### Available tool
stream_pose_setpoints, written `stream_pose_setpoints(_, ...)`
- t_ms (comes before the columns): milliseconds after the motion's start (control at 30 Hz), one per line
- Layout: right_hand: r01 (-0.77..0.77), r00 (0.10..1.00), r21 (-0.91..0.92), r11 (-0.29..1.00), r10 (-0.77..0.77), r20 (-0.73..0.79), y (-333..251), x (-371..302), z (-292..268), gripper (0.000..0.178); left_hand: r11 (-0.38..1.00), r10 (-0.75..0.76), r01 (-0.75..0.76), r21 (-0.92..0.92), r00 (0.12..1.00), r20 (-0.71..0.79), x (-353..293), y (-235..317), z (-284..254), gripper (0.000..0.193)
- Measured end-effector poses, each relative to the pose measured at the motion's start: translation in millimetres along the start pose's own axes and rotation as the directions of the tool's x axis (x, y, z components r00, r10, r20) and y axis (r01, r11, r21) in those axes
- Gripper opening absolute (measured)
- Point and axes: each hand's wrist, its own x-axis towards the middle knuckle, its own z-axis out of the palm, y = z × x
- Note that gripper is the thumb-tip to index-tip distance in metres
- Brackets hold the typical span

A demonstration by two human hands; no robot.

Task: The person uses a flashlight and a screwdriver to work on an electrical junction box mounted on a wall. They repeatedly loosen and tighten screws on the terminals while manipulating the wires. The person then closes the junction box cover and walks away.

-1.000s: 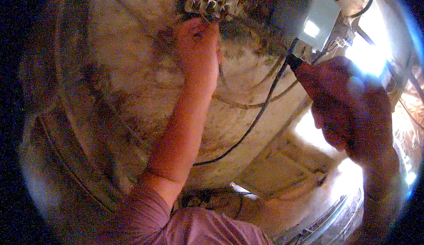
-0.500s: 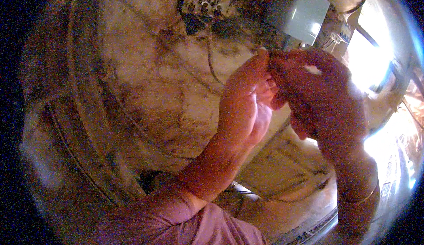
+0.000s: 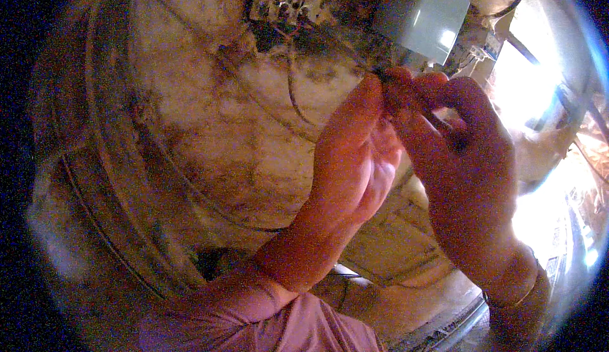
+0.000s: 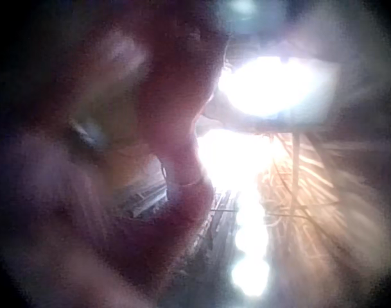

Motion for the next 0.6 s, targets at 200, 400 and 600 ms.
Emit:
stream_pose_setpoints(200,0.507,0.829,-0.686,0.523,-0.513,0.222,2,-8,-8,0.034,0.999,0.034,-0.034,0.007,0.999,-0.014,0,0,-3,0.031)
stream_pose_setpoints(400,0.539,0.825,-0.646,0.540,-0.494,0.276,13,-11,0,0.032,0.999,-0.027,0.026,-0.028,0.999,-0.036,-6,8,-5,0.032)
stream_pose_setpoints(600,-0.041,0.999,0.110,0.993,0.043,-0.024,1,-13,10,0.014,0.993,-0.015,0.023,-0.119,0.997,0.073,5,6,-12,0.032)
